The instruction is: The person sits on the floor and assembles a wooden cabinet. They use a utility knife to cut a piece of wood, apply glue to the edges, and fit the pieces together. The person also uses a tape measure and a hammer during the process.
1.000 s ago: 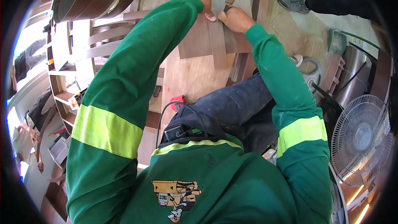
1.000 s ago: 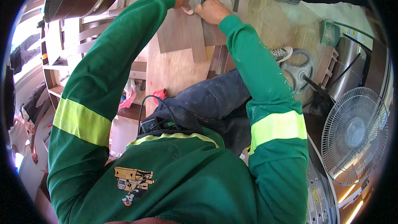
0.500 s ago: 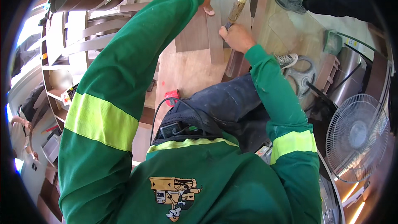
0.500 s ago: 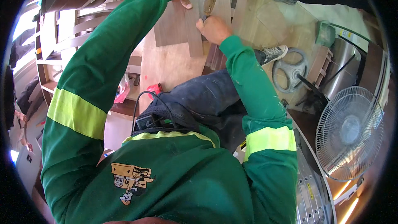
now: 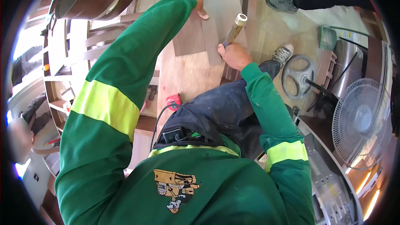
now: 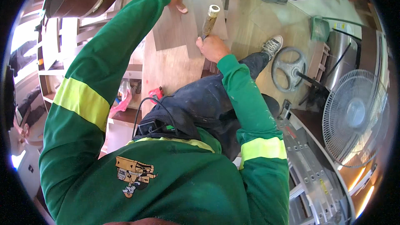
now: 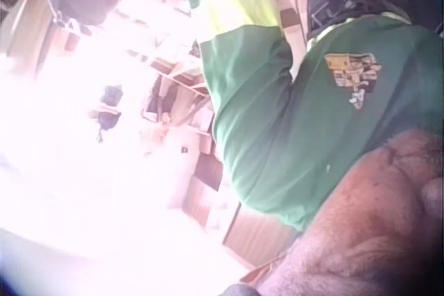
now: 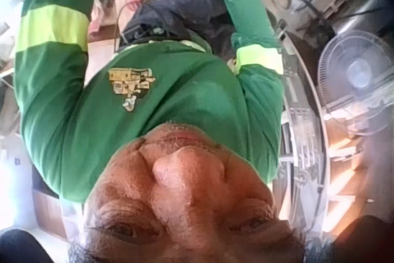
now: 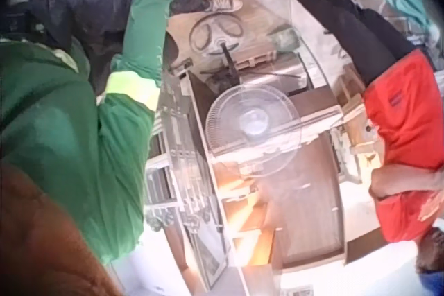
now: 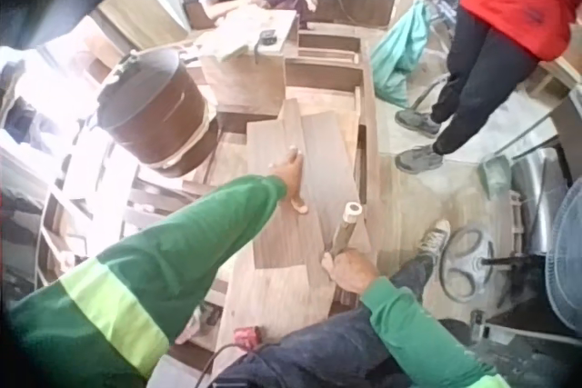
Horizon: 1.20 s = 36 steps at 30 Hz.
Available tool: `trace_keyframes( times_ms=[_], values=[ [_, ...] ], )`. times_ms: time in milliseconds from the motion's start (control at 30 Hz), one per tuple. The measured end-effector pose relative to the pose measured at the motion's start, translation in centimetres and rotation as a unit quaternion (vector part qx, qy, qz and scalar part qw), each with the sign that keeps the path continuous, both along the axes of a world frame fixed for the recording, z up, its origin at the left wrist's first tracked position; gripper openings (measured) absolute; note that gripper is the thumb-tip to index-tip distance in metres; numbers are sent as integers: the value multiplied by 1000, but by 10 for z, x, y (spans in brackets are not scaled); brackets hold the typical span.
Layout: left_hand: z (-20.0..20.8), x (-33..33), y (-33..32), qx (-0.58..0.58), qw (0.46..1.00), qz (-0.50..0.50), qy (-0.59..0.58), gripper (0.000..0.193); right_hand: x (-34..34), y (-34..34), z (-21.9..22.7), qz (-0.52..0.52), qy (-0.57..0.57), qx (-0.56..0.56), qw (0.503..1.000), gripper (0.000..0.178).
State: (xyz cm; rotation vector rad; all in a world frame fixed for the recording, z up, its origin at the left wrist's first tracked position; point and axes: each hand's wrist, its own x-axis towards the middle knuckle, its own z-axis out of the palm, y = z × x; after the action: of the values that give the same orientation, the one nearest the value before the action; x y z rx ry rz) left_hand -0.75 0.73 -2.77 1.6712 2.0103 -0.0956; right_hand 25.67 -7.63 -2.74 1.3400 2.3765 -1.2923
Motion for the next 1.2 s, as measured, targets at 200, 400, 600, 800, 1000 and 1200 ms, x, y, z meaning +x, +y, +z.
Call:
trace_keyframes(
  times_ms=[200, 400, 600, 800, 1000, 1200],
  values=[
    [-13, -20, 1, -8, 998, 32, -57, 142, 24, -78, 53, -68, -57, 44, 995, 46],
    [-8, 31, -14, 133, 973, 186, -41, 140, 13, -131, 35, 51, -7, 239, 970, 18],
    [-33, -10, 1, 154, 953, 241, -102, 133, -2, -131, 20, 219, -107, 246, 938, 17],
    [-1, -47, -42, 185, 849, 292, -399, 111, 3, -127, 2, 155, -106, 120, 975, 21],
    [46, -76, -175, 290, 886, 231, -280, 106, 23, -61, 23, 75, -57, -52, 994, 47],
    [56, -35, -276, 341, 898, 216, -177, 103, 23, 40, -23, -300, 6, 199, 933, 71]
  ],
)
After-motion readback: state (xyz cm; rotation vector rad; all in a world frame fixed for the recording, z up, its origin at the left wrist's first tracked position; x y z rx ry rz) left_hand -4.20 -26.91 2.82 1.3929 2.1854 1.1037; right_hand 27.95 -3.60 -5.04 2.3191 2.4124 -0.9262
